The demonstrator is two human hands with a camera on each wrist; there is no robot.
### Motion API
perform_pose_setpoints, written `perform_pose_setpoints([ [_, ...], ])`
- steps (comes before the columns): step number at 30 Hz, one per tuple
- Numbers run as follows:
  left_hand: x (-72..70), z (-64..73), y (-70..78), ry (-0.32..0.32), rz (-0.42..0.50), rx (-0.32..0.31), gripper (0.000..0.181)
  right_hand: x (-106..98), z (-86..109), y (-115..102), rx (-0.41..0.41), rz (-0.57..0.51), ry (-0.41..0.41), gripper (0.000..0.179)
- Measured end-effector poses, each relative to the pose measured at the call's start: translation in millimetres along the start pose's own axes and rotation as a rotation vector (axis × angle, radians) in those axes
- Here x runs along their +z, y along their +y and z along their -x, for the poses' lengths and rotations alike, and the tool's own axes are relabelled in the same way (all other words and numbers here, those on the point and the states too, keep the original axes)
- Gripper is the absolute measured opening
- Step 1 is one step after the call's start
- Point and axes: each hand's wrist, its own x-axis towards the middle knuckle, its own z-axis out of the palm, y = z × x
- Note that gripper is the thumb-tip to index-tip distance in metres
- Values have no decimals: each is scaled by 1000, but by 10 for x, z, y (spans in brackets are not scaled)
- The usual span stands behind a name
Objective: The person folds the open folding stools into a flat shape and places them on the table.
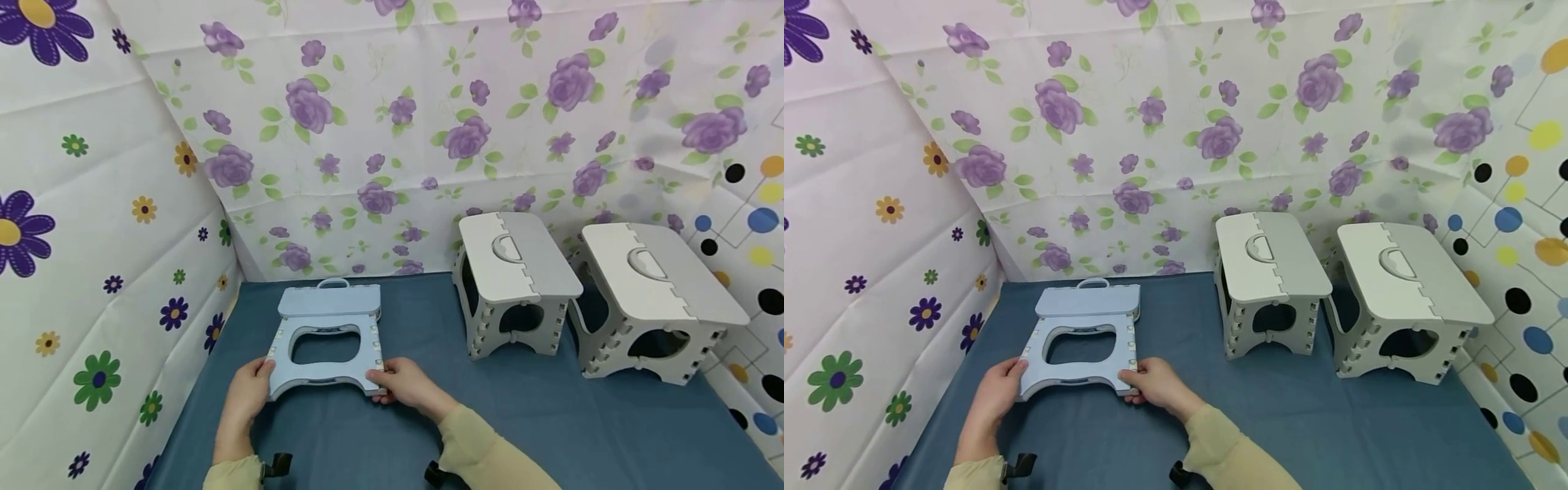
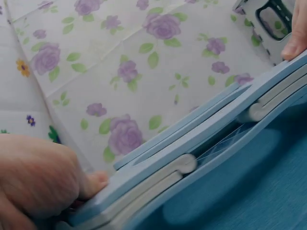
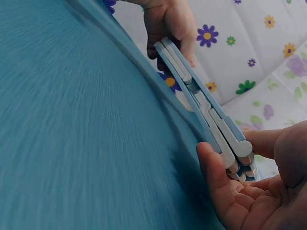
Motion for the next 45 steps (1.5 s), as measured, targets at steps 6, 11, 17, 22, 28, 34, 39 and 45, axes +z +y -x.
perform_pose_setpoints([
  [6, -137, -13, -156, 109, 33, -71, 63, 296, -194, -74, -12, -20, 8, 30],
  [11, -200, -8, -242, 157, -16, -100, 73, 471, -322, -134, 4, -36, 26, 29],
  [17, -226, -25, -250, 176, -87, -101, 86, 615, -430, -190, 11, -51, 33, 26],
  [22, -206, -41, -241, 222, -137, -70, 82, 675, -470, -196, 1, 12, 38, 28],
  [28, -220, -42, -286, 165, -173, -51, 90, 692, -454, -167, -78, 223, -15, 30],
  [34, -278, -57, -311, 32, -256, 17, 95, 708, -442, -177, -195, 537, 20, 27],
  [39, -269, -61, -350, -15, -263, 31, 77, 770, -419, -199, -188, 723, 37, 37],
  [45, -210, -60, -380, 8, -243, 21, 67, 844, -446, -218, -161, 830, 67, 78],
])
